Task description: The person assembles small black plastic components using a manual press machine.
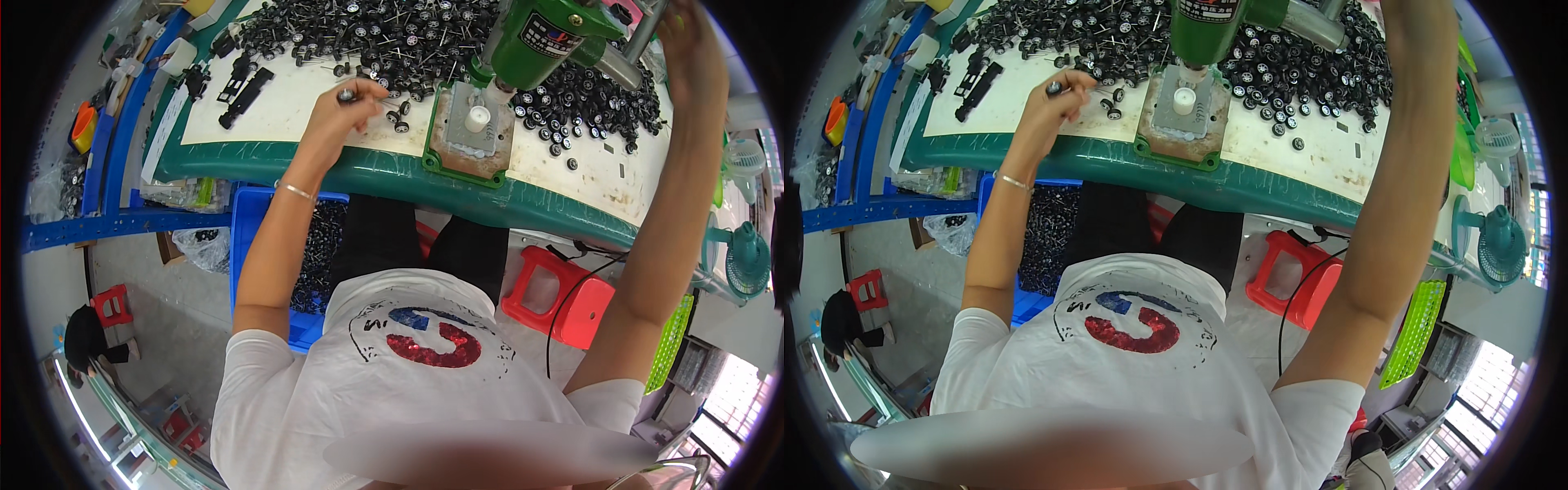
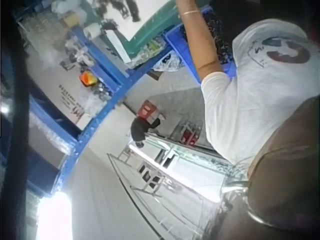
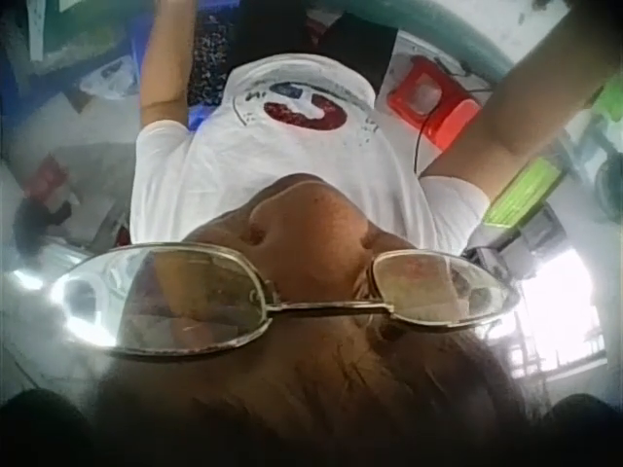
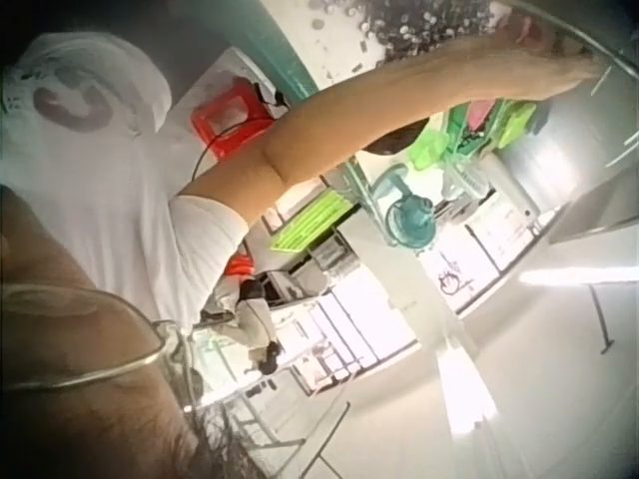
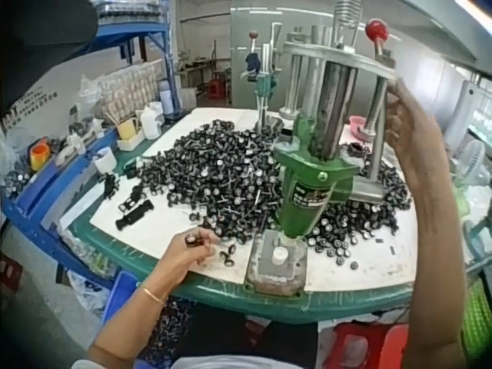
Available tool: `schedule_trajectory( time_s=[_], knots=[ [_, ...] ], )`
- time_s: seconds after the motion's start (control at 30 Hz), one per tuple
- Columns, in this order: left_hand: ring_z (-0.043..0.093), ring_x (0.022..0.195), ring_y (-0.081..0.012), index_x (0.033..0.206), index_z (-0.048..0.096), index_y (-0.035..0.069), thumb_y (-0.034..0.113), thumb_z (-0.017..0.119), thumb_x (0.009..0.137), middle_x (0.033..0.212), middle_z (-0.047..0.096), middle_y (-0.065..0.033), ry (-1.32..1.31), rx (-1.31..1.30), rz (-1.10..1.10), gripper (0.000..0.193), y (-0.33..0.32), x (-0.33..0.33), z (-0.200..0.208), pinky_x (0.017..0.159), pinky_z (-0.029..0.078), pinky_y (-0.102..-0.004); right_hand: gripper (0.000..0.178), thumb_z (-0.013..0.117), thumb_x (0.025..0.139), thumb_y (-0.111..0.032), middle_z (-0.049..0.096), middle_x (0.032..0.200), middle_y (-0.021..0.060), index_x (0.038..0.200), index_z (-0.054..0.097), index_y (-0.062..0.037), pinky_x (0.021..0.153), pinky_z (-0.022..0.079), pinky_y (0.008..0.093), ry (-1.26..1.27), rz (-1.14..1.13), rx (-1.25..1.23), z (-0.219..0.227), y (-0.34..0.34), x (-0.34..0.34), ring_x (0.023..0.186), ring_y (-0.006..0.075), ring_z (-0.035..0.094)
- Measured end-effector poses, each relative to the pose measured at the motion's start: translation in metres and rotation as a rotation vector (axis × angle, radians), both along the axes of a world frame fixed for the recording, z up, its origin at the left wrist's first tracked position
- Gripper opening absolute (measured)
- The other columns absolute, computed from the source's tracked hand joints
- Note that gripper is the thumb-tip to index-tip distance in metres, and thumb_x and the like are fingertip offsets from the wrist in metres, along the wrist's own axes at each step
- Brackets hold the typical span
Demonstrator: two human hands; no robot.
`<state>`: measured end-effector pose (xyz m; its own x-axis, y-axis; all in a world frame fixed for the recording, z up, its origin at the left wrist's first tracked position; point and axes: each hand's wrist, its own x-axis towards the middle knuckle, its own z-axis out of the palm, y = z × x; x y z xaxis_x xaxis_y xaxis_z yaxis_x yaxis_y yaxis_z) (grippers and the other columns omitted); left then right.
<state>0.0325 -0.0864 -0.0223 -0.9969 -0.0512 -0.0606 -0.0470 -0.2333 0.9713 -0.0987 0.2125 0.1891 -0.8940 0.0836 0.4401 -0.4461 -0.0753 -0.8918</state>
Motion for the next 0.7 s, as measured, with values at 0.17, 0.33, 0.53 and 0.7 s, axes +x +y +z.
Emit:
schedule_trajectory(
  time_s=[0.17,0.33,0.53,0.7],
  knots=[
    [0.058,0.074,-0.0169,0.103,0.072,0.01,0.006,0.074,0.075,0.081,0.058,-0.005,0.263,-0.902,0.084,0.028,0.018,0.009,-0.009,0.069,0.047,-0.0285,0.024,0.066,0.089,-0.021,0.062,0.09,-0.0002,0.107,0.067,-0.0053,0.064,0.044,0.0206,0.0,-0.011,0.47,-0.128,0.078,0.036,0.07,0.007,0.056],
    [0.058,0.073,-0.0175,0.1,0.072,0.009,0.009,0.076,0.074,0.082,0.057,-0.0049,0.365,-0.937,0.077,0.026,0.027,0.011,-0.015,0.066,0.047,-0.0294,0.023,0.072,0.081,-0.012,0.057,0.082,0.0034,0.103,0.066,-0.009,0.06,0.045,0.027,0.008,-0.032,0.82,-0.214,0.076,0.081,0.066,0.015,0.054],
    [0.058,0.071,-0.0192,0.089,0.072,0.01,0.021,0.077,0.075,0.083,0.057,-0.0032,0.368,-1.093,0.199,0.019,0.042,-0.006,-0.015,0.062,0.047,-0.0307,0.017,0.071,0.08,-0.016,0.058,0.085,0.0055,0.094,0.064,-0.0086,0.064,0.047,0.035,0.085,-0.235,1.01,-0.227,0.062,0.085,0.076,0.0236,0.058],
    [0.057,0.08,-0.0143,0.081,0.072,0.004,0.013,0.076,0.075,0.093,0.06,-0.0045,0.296,-0.67,0.274,0.012,0.04,-0.007,-0.009,0.071,0.046,-0.0265,0.01,0.069,0.081,-0.014,0.062,0.089,0.0051,0.087,0.064,-0.0083,0.067,0.045,0.0351,0.27,-0.242,1.033,-0.222,0.065,0.077,0.08,0.0251,0.059]
  ],
)
